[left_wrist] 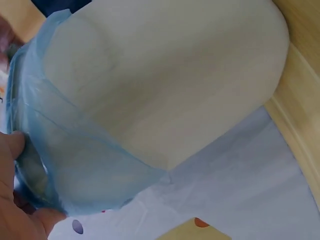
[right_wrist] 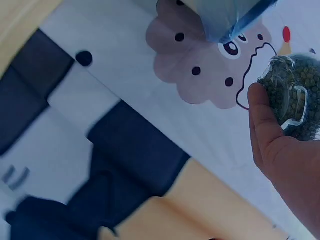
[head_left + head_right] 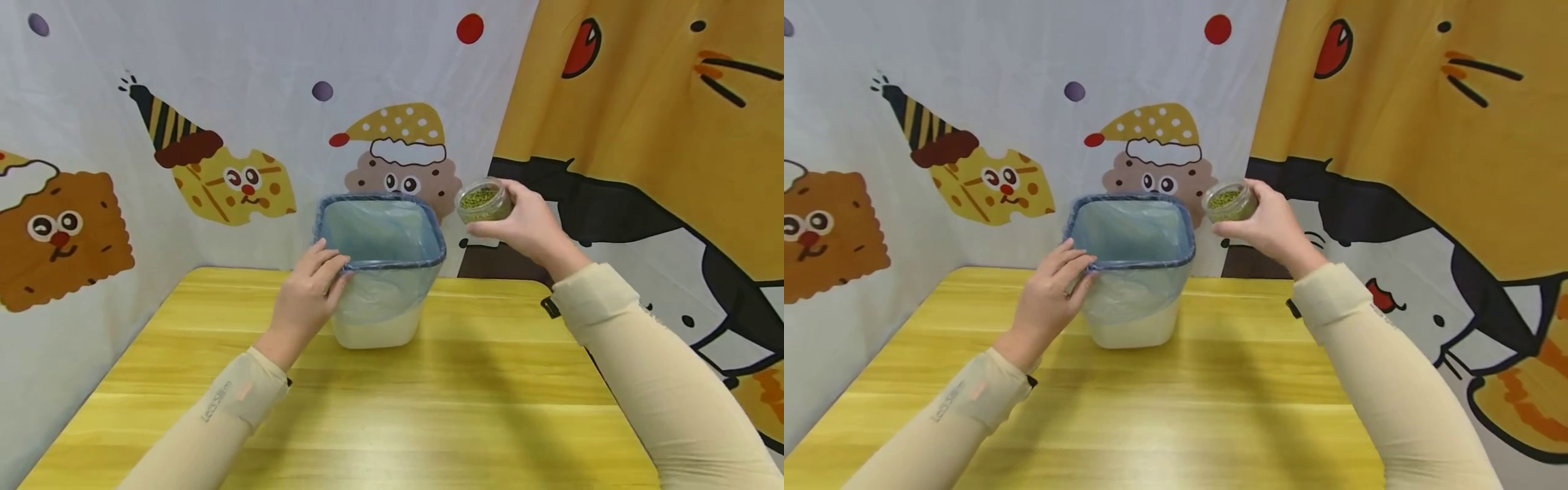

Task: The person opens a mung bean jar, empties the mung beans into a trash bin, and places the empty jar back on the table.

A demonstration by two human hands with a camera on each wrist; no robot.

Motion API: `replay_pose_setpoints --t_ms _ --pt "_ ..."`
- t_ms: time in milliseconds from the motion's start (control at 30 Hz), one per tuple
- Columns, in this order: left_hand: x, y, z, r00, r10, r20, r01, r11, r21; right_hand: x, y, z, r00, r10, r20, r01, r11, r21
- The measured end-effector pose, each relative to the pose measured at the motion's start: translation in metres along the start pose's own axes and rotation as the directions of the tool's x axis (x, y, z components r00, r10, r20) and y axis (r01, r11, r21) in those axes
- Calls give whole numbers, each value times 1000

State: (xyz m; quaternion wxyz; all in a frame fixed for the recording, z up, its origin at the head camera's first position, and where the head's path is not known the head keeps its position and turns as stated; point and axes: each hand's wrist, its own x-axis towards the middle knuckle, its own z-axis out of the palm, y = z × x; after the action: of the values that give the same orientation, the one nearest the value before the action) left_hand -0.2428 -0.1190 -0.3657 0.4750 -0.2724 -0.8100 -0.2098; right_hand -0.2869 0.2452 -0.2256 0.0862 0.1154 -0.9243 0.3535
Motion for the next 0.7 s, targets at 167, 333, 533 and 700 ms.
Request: replay_pose_setpoints --t_ms 167,333,533,700 --pt "-1 -8 2 999 19 -33 -20 999 -31 33 -30 4 998 -56 40 61 991 -115" --pt "-3 -19 0 999 -8 -50 4 997 -72 56 -53 12 994 -71 85 85 981 -176" --pt "-3 -24 -3 1000 -12 -28 10 998 -67 71 -73 19 989 -97 116 122 964 -236" --pt "0 -23 -5 1000 2 -12 -3 997 -72 77 -83 23 985 -107 137 142 949 -280"
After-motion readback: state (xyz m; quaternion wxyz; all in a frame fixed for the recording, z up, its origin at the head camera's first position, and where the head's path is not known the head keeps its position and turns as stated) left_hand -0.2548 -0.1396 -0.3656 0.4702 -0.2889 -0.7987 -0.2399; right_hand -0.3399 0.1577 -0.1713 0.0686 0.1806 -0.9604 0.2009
